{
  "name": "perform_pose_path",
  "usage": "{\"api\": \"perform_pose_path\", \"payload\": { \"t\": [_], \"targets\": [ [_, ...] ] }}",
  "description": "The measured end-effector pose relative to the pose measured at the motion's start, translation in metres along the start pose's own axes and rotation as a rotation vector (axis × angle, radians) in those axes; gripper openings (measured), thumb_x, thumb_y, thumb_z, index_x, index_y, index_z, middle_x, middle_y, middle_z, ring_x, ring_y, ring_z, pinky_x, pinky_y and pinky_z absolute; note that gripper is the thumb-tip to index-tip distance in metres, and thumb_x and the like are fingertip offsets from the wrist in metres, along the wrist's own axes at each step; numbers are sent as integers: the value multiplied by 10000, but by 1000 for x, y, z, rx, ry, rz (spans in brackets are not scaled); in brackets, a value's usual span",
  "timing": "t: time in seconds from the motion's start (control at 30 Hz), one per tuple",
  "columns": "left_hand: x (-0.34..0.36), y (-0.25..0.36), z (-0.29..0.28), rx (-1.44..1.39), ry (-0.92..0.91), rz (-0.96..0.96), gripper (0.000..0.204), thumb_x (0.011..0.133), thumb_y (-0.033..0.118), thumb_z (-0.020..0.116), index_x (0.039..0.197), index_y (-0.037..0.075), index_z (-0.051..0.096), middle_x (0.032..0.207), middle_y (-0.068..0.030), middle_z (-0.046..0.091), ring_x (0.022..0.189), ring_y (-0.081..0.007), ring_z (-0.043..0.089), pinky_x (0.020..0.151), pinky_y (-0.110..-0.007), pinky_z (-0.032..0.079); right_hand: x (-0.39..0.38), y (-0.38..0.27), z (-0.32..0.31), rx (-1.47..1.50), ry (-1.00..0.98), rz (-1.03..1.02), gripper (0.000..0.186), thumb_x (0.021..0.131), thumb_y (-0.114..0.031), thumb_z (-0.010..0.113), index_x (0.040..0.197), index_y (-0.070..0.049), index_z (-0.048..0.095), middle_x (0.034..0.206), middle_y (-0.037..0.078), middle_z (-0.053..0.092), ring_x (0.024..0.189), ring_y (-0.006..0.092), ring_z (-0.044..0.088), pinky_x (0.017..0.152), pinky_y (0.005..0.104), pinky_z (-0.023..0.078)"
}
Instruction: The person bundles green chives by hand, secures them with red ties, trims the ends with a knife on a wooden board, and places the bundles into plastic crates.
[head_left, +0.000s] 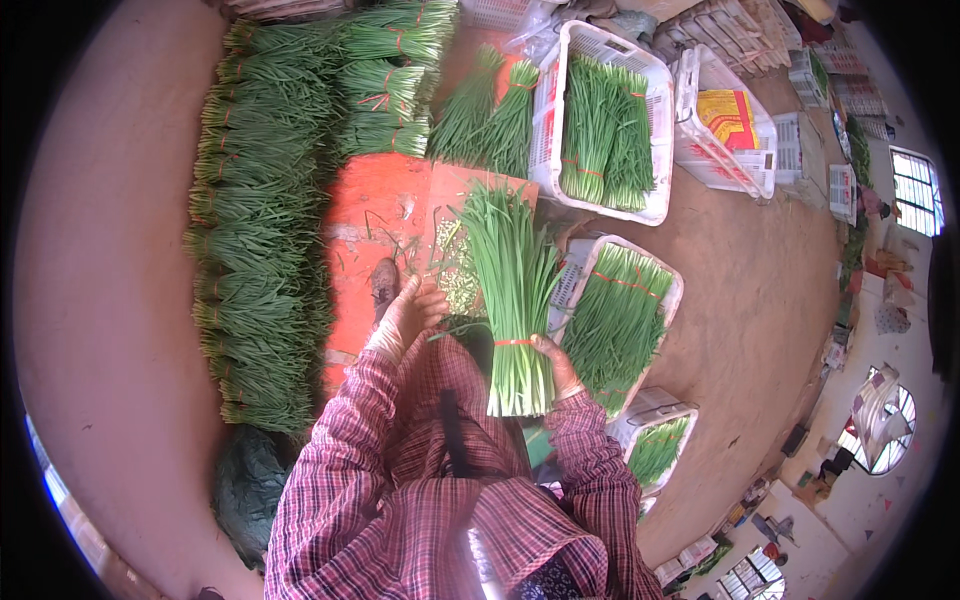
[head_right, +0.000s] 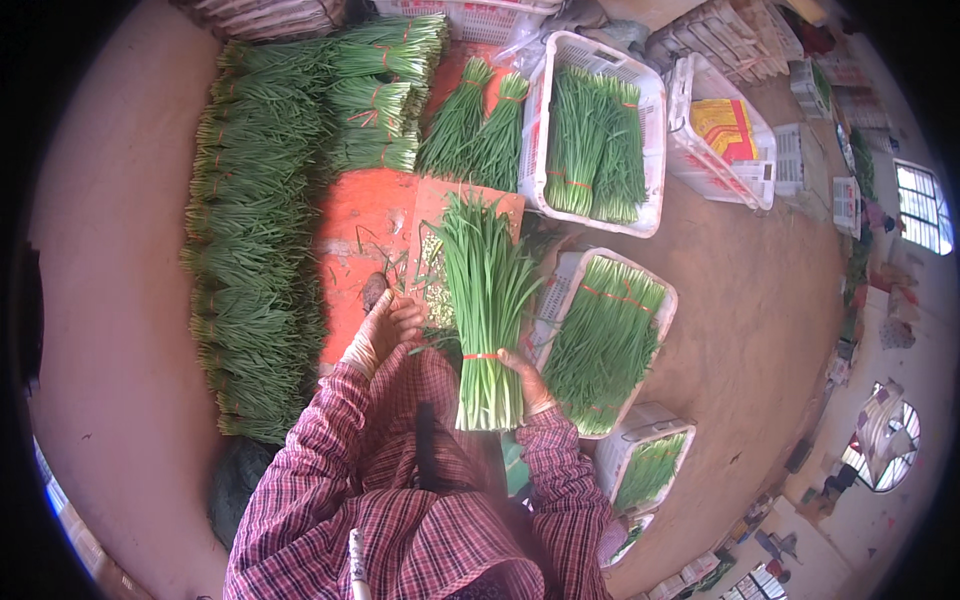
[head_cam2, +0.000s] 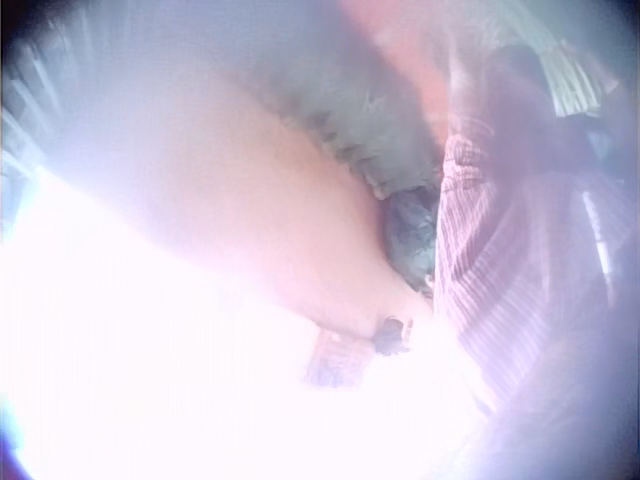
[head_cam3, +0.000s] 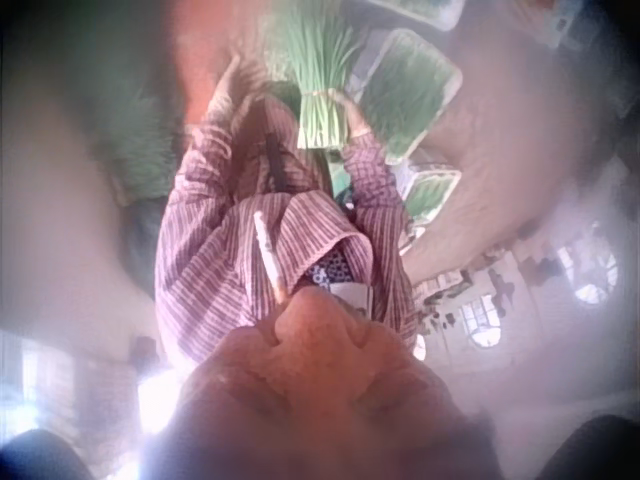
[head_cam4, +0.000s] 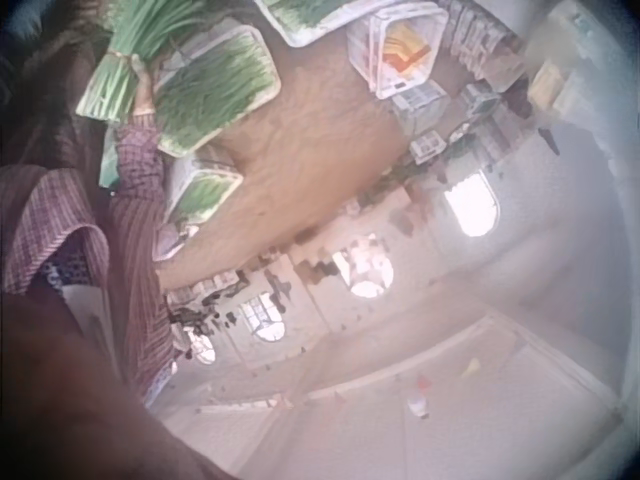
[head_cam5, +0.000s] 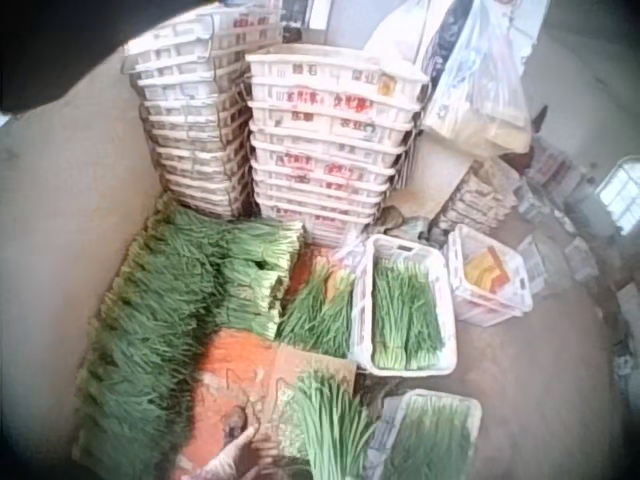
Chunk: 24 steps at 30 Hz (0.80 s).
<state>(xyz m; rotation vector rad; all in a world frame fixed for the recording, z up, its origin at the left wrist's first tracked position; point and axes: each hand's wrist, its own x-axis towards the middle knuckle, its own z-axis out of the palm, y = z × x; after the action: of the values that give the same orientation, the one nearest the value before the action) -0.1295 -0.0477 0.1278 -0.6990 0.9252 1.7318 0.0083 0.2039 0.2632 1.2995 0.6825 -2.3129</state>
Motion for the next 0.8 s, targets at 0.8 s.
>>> {"api": "perform_pose_path", "payload": {
  "t": [0.8],
  "targets": [
    [28,-40,138,71,-277,-120,636,929,509,612,1380,73,513,1260,-130,630,1094,-322,632,970,-473,528,-12,68,-51,-396,-162,-431,872,838,-518,755,1452,1,415,1336,130,584,1246,221,533,1087,341,383]
  ]
}}
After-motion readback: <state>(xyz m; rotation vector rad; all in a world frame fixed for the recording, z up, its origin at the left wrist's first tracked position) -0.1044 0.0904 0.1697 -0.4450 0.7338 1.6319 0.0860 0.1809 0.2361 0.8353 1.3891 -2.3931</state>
